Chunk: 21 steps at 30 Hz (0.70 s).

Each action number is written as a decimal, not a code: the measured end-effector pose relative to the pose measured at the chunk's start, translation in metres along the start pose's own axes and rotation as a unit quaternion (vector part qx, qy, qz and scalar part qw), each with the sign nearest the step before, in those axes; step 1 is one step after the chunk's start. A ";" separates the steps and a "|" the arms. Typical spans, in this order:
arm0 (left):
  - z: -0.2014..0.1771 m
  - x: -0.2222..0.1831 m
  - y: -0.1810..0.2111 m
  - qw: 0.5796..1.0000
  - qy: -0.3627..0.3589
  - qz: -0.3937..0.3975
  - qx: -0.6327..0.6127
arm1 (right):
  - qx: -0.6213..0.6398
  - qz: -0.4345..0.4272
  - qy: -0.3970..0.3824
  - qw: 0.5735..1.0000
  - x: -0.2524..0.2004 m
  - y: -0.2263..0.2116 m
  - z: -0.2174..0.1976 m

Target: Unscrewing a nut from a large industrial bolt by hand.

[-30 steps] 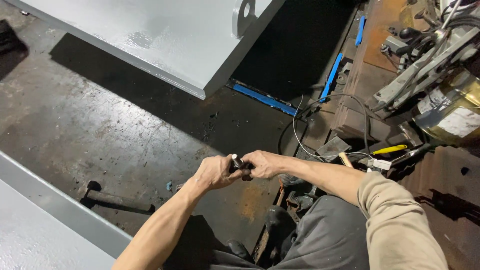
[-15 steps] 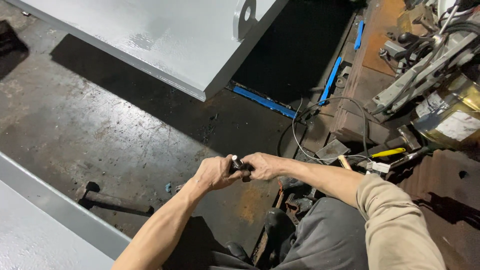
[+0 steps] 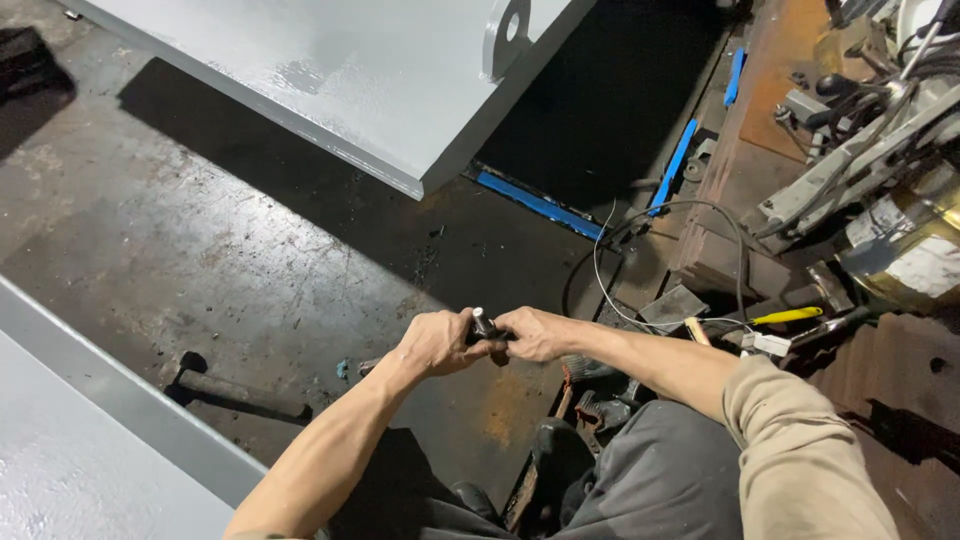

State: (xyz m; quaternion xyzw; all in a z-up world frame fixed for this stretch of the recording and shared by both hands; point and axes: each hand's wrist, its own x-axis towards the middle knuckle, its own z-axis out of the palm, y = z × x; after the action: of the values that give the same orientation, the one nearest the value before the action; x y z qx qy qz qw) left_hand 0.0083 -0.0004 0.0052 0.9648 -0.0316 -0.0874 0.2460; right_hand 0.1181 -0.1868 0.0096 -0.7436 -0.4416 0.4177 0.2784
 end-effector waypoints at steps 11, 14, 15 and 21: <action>-0.002 0.000 0.003 0.999 -0.027 -0.005 -0.042 | -0.049 0.045 0.007 0.998 0.004 0.012 0.001; -0.001 0.004 0.002 0.999 -0.036 -0.012 -0.031 | 0.011 0.054 -0.017 0.998 0.006 0.021 0.003; 0.004 0.004 -0.001 0.999 -0.028 -0.004 -0.036 | 0.015 0.039 -0.011 0.999 0.007 0.025 0.006; 0.010 0.004 -0.006 0.997 -0.011 -0.002 -0.075 | -0.067 0.061 0.026 0.996 -0.004 -0.012 -0.005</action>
State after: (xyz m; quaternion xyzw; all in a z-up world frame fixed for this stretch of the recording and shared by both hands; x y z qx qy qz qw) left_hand 0.0103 0.0002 -0.0067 0.9426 -0.0261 -0.1005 0.3174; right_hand 0.1157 -0.1850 0.0231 -0.7969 -0.4148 0.3839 0.2132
